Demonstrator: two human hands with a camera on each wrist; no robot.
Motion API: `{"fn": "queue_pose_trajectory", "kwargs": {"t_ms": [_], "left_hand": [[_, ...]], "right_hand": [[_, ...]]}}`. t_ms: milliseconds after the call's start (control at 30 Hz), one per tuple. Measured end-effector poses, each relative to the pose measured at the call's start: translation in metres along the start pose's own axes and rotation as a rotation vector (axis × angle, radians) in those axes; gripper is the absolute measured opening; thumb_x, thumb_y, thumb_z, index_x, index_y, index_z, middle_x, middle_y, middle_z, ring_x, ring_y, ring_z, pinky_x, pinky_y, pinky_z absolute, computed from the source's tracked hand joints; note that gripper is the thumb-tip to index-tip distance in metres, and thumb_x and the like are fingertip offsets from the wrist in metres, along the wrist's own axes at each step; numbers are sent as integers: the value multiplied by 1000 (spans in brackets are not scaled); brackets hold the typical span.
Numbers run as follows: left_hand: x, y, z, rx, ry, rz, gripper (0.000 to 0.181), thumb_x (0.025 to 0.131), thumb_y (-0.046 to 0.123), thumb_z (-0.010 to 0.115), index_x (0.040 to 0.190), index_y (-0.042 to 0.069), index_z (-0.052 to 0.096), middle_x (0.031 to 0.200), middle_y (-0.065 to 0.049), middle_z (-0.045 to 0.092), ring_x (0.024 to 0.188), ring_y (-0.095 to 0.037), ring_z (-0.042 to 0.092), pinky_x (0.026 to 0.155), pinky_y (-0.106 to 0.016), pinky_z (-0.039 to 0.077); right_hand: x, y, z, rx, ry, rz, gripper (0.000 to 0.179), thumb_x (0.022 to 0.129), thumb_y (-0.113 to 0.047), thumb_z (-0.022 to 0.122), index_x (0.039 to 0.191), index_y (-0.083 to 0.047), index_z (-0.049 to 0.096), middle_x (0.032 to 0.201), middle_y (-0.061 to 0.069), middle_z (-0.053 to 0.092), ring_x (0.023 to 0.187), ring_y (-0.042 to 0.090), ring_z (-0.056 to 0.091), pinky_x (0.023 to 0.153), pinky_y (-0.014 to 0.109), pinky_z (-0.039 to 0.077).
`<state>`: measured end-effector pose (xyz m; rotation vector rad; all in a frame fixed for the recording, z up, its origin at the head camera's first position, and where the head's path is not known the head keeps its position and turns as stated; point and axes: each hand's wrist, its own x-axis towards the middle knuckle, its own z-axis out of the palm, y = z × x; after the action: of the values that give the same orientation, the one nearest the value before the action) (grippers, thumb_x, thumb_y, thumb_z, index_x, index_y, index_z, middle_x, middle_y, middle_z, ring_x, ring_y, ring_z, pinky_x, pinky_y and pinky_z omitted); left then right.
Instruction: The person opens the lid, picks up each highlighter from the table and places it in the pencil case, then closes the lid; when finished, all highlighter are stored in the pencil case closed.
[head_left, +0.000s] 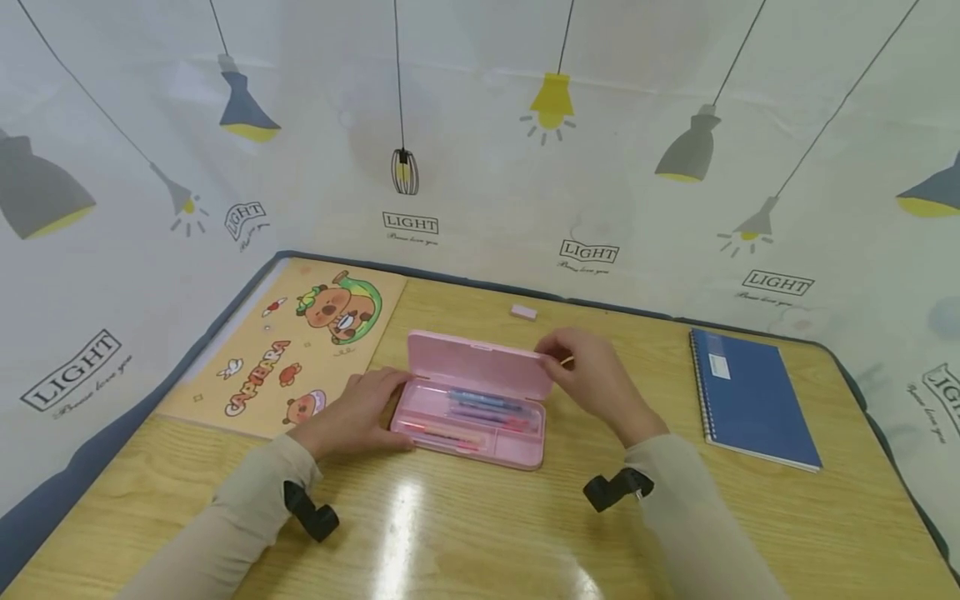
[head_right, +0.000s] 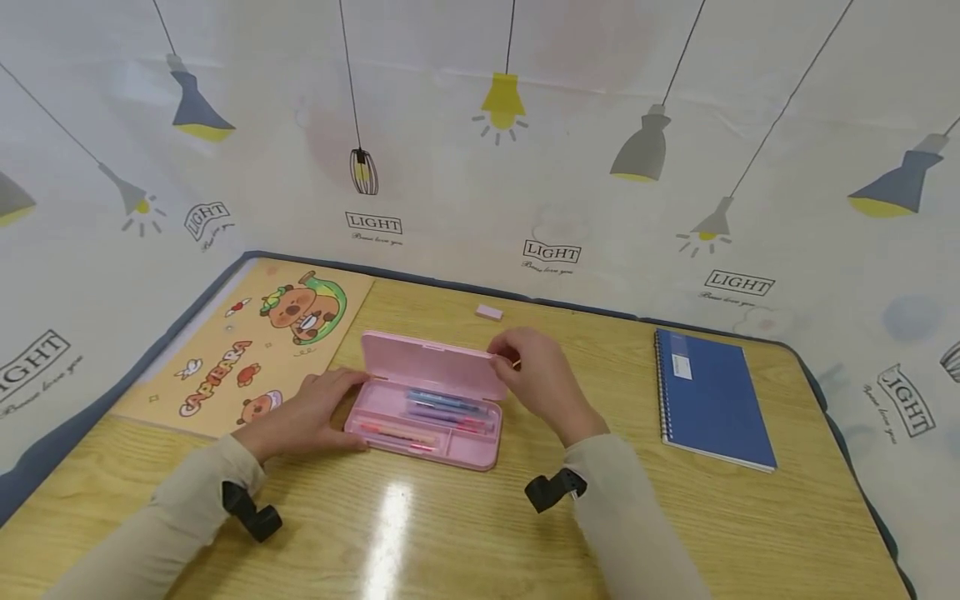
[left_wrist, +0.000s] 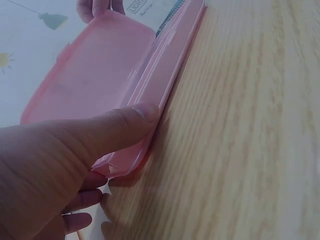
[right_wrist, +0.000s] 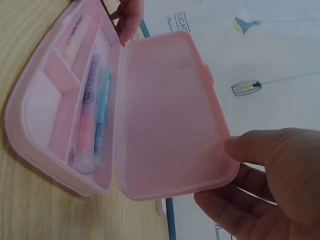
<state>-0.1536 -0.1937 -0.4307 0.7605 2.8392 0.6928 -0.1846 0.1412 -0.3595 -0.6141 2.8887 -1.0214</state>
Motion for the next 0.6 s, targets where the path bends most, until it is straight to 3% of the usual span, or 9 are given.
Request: {"fn": "queue_pose_trajectory", "kwargs": {"t_ms": [233,467,600], "left_hand": [[-2,1,1,-29,19,-17,96,73,48,83,145,1,39,142,-16,51,132,-30,46,106,-51,32],[-5,2,-6,-103,39,-71,81,75,51,81,137,10,49,131,-6,59,123,-24,53,109,-52,31],[-7,2,-9,-90,51,-53,85,79,55,76,142,7,46,141,-12,53,133,-32,47,111,-59,28]], "right_hand": [[-25,-8,3,-22,-28,-105,10,93,-16,68,102,-12,71,99,0,67,90,13,64,80,34,57],[-44,-11,14,-75,-43,-190,9,91,-14,70,100,-13,72,96,-4,65,88,8,62,81,32,56],[-52,-11,21,-159,-70,-223,9,91,-15,70,100,-14,72,94,-6,65,86,8,59,81,32,55]]}}
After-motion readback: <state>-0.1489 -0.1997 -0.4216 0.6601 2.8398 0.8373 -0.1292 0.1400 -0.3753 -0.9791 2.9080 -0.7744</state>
